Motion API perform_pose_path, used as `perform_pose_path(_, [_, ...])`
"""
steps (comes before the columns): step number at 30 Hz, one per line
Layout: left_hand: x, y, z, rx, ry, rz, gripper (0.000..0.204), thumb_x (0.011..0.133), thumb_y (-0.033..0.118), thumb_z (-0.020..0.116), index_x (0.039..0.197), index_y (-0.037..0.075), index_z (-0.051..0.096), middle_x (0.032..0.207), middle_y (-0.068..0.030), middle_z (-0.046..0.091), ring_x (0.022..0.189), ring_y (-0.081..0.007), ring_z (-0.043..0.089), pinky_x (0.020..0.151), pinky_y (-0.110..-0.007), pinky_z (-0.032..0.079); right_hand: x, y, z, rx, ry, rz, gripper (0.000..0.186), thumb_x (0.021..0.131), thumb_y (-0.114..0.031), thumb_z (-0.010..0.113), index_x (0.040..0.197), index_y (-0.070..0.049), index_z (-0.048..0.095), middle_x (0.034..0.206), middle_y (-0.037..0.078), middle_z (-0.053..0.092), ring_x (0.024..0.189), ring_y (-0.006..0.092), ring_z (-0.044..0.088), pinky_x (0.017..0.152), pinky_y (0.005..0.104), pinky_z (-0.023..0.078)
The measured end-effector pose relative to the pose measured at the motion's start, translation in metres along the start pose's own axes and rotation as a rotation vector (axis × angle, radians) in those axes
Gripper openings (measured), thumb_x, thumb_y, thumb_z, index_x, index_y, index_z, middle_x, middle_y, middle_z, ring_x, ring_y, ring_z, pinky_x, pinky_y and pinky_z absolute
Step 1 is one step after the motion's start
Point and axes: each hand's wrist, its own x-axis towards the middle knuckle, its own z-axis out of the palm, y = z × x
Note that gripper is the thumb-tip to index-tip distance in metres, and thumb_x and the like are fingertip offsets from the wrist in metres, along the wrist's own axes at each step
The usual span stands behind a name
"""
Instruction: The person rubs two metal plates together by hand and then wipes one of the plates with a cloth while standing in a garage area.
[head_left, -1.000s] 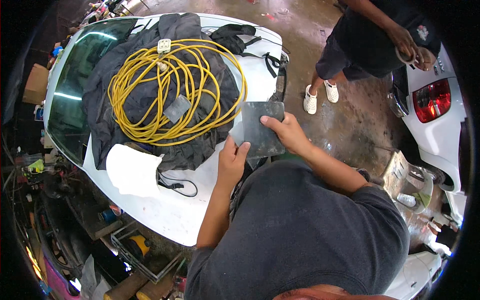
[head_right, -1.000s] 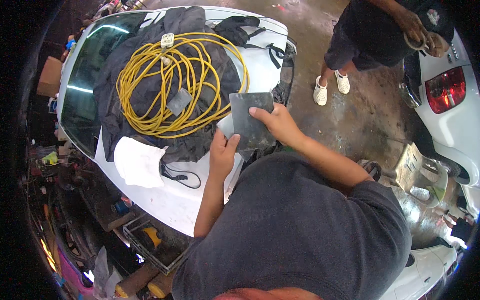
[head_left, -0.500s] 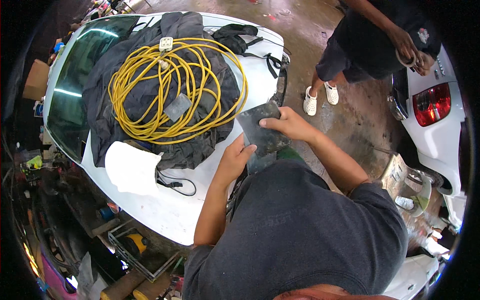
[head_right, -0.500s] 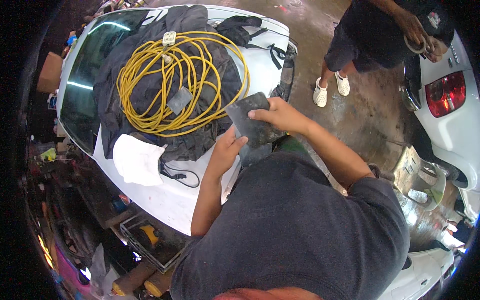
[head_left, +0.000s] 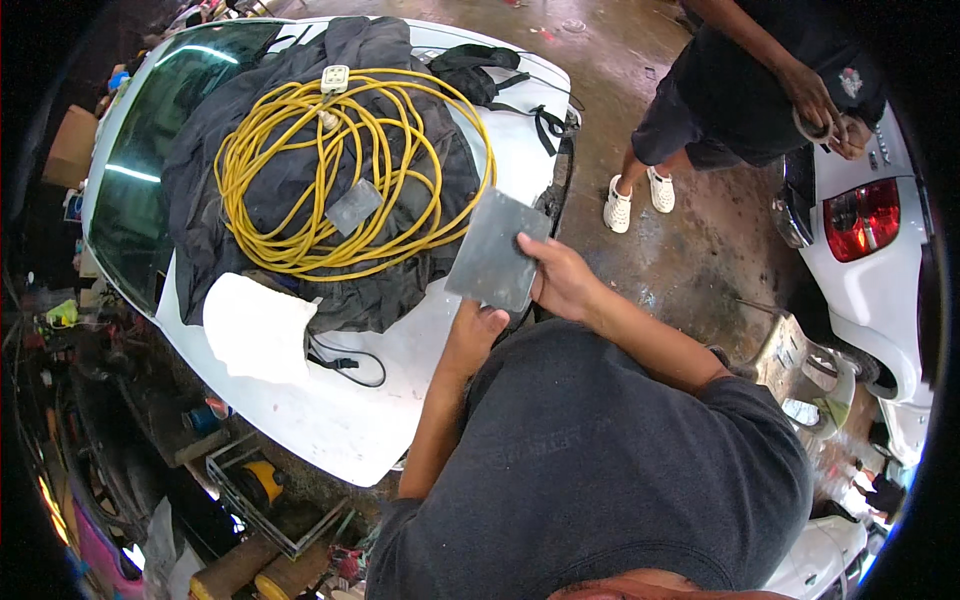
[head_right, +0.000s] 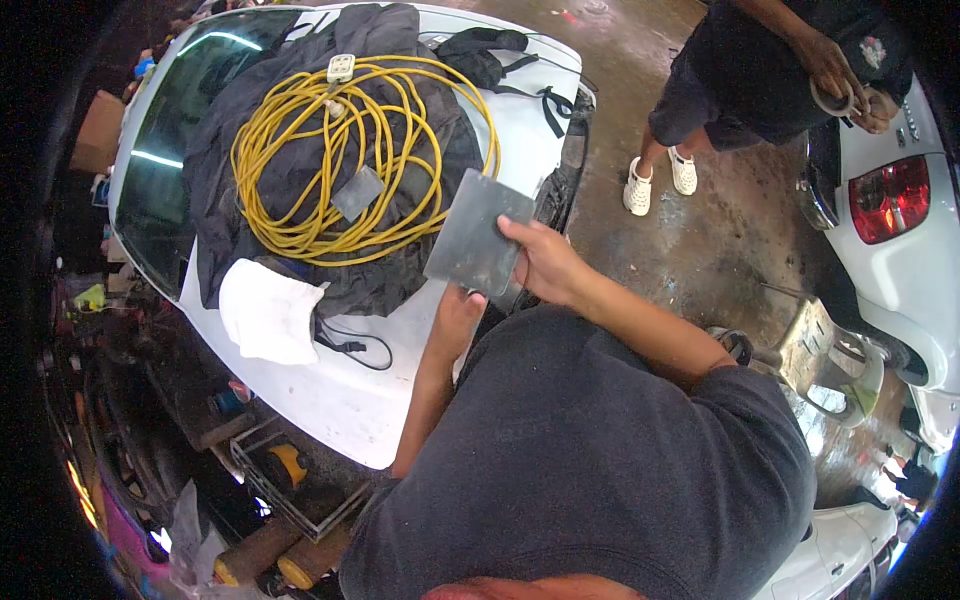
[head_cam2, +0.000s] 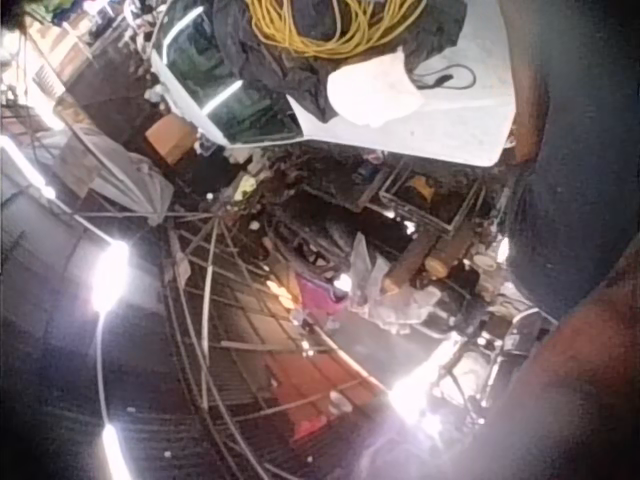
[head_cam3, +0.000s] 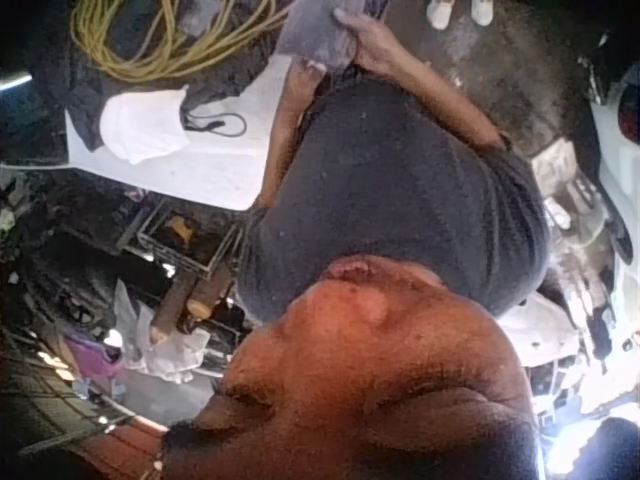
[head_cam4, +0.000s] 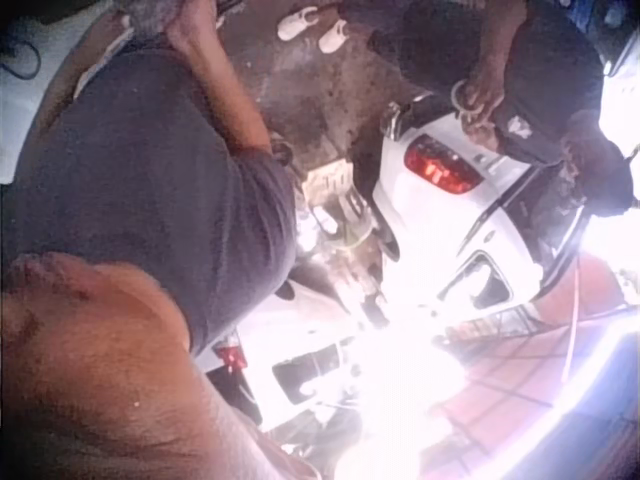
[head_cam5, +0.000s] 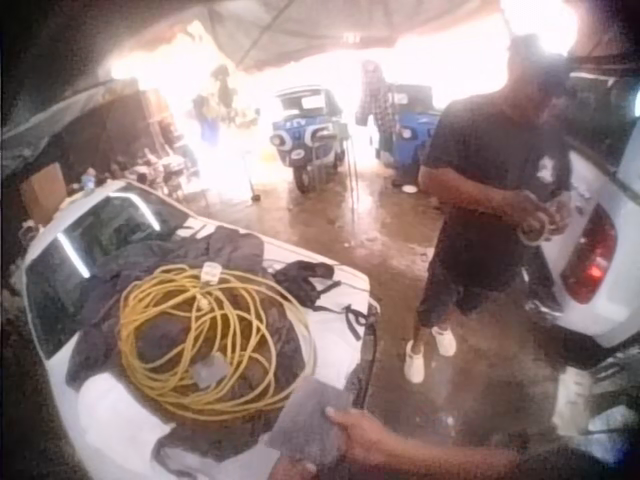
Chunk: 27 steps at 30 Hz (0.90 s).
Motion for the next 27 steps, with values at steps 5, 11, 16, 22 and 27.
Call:
perform_pose_path(5, [0.000, 0.002, 0.000, -0.274, 0.225, -0.196, 0.048, 0.094, 0.018, 0.062, 0.135, -0.006, 0.050, 0.130, -0.0142, 0.058, 0.121, -0.0240, 0.055, 0.107, -0.036, 0.040, -0.008, 0.013, 0.016, -0.091, 0.022, 0.174, 0.026, 0.101, -0.026, 0.058, 0.117, -0.006, 0.057, 0.108, 0.009, 0.068, 0.090, 0.0194, 0.070, 0.078, 0.0357, 0.060])
perform_pose_path(11, [-0.017, 0.013, -0.037, -0.594, 0.340, -0.282, 0.051, 0.082, 0.005, 0.054, 0.131, -0.006, 0.052, 0.126, -0.0186, 0.061, 0.116, -0.0347, 0.061, 0.101, -0.048, 0.050, -0.004, -0.019, -0.041, -0.621, 0.256, -0.286, 0.031, 0.097, -0.026, 0.063, 0.118, -0.004, 0.059, 0.114, 0.010, 0.065, 0.093, 0.0186, 0.066, 0.081, 0.0328, 0.055])
perform_pose_path(16, [-0.026, -0.006, -0.036, -0.576, 0.221, -0.352, 0.052, 0.081, 0.005, 0.056, 0.131, -0.008, 0.051, 0.128, -0.0176, 0.060, 0.115, -0.0325, 0.061, 0.101, -0.044, 0.049, -0.016, -0.012, -0.043, -0.526, 0.060, 0.012, 0.033, 0.100, -0.028, 0.060, 0.122, -0.004, 0.059, 0.115, 0.006, 0.067, 0.105, 0.0154, 0.064, 0.088, 0.0343, 0.054])
perform_pose_path(22, [-0.020, -0.002, -0.011, -0.499, 0.175, -0.467, 0.050, 0.081, 0.005, 0.056, 0.130, -0.007, 0.053, 0.124, -0.0161, 0.061, 0.115, -0.0305, 0.061, 0.100, -0.042, 0.048, -0.033, 0.015, -0.054, -0.149, 0.059, 0.140, 0.047, 0.103, -0.037, 0.053, 0.131, 0.001, 0.055, 0.125, 0.012, 0.065, 0.112, 0.0208, 0.064, 0.097, 0.0369, 0.051])
perform_pose_path(27, [-0.003, -0.004, 0.002, -0.469, 0.023, -0.493, 0.053, 0.082, 0.007, 0.053, 0.133, -0.006, 0.050, 0.130, -0.0176, 0.059, 0.123, -0.0317, 0.057, 0.106, -0.043, 0.044, -0.044, 0.004, -0.076, -0.077, 0.191, -0.012, 0.041, 0.103, -0.034, 0.052, 0.127, -0.001, 0.057, 0.119, 0.011, 0.067, 0.104, 0.0203, 0.066, 0.093, 0.0360, 0.053])
